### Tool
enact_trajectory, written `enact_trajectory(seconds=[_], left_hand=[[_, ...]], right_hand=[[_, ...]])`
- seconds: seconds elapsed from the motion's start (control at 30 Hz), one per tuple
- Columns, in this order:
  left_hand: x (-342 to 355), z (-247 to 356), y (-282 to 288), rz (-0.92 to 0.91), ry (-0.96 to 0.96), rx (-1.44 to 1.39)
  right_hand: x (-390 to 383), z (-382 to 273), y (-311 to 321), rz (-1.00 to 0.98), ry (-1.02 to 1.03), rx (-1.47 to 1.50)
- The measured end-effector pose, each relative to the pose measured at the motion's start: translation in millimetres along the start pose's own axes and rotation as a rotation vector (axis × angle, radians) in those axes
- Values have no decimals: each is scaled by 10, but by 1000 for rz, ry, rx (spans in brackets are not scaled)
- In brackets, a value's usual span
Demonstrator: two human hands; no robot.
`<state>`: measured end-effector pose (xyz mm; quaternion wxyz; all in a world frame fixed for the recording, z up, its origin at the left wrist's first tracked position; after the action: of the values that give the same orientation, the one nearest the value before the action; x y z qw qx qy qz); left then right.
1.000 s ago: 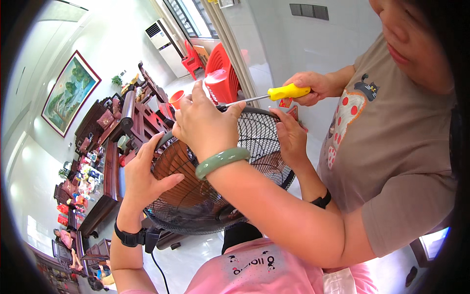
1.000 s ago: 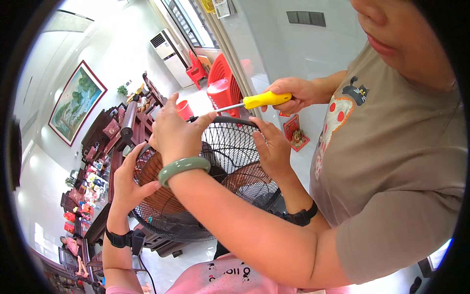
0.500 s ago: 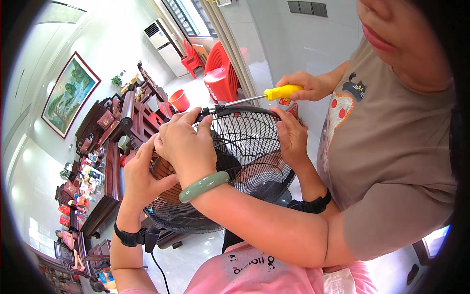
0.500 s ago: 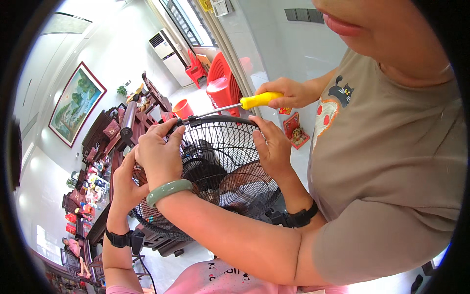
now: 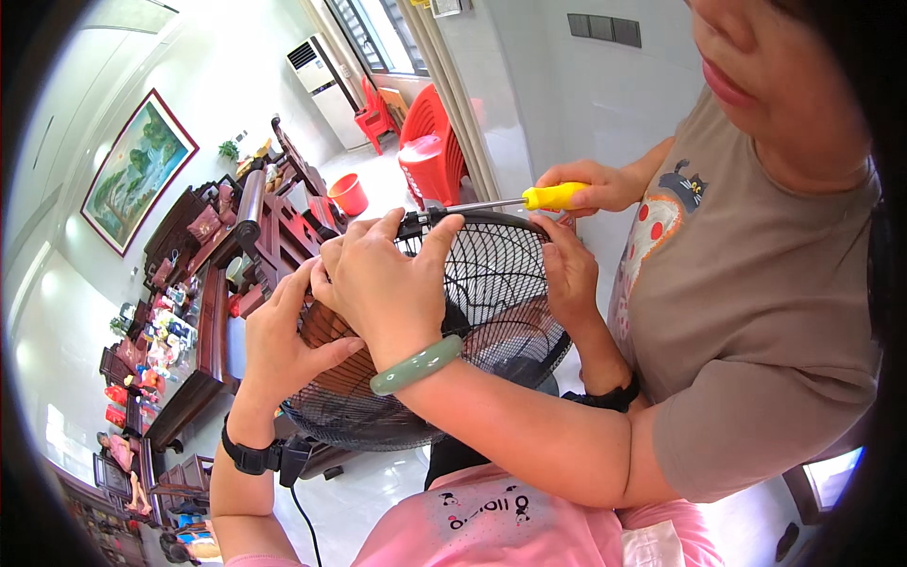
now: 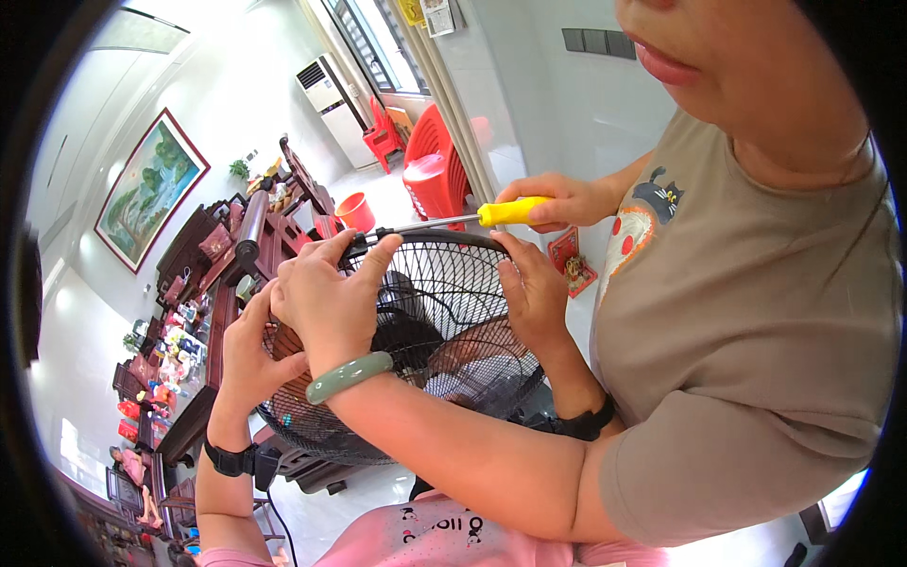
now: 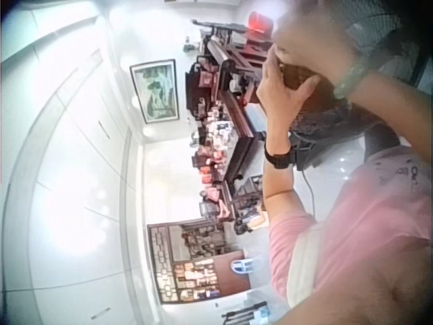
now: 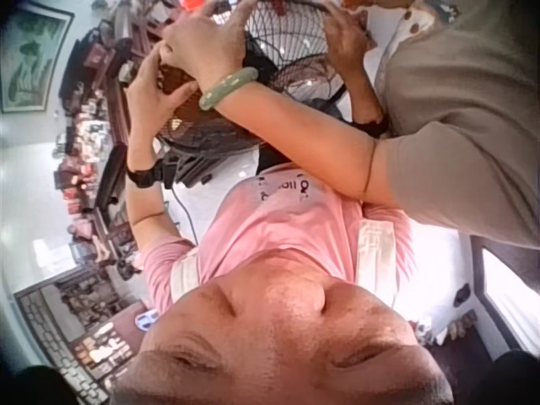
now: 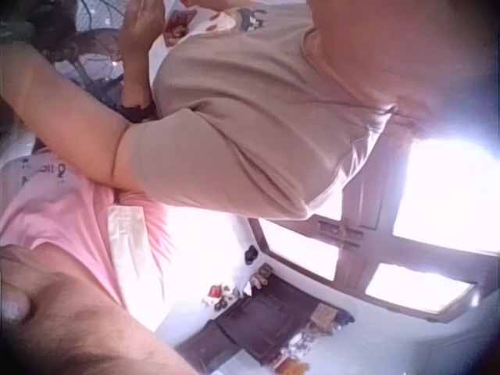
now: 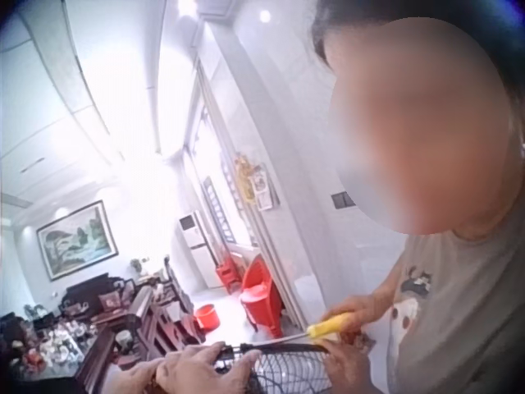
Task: The recorder and another person are fixing a floor fan by screwing the protective casing together using a screwdriver.
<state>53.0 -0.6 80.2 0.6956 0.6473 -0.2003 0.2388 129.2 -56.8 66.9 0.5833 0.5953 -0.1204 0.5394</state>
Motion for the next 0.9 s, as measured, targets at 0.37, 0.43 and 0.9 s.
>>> enact_trajectory(seconds=[0.37,0.43,0.9], left_hand=[[-34,-118,-38,-12,23,44],[-3,-158,-100,-26,41,17],[125,-59,-306,-32,-17,28]], right_hand=[[70,236,-30,58,-121,695],[89,297,-78,28,-92,710],[40,336,-303,2,-6,677]])
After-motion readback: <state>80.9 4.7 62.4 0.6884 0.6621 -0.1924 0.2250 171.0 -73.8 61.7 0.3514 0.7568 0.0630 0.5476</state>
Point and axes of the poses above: each hand's wrist, its own x-axis towards the middle knuckle, its own y-axis out of the back of the hand, z = x × y, the point moved 10 cm from there along x, towards the middle knuckle, and after that the axes turned 4 degrees about z, right-handed, at the moved point
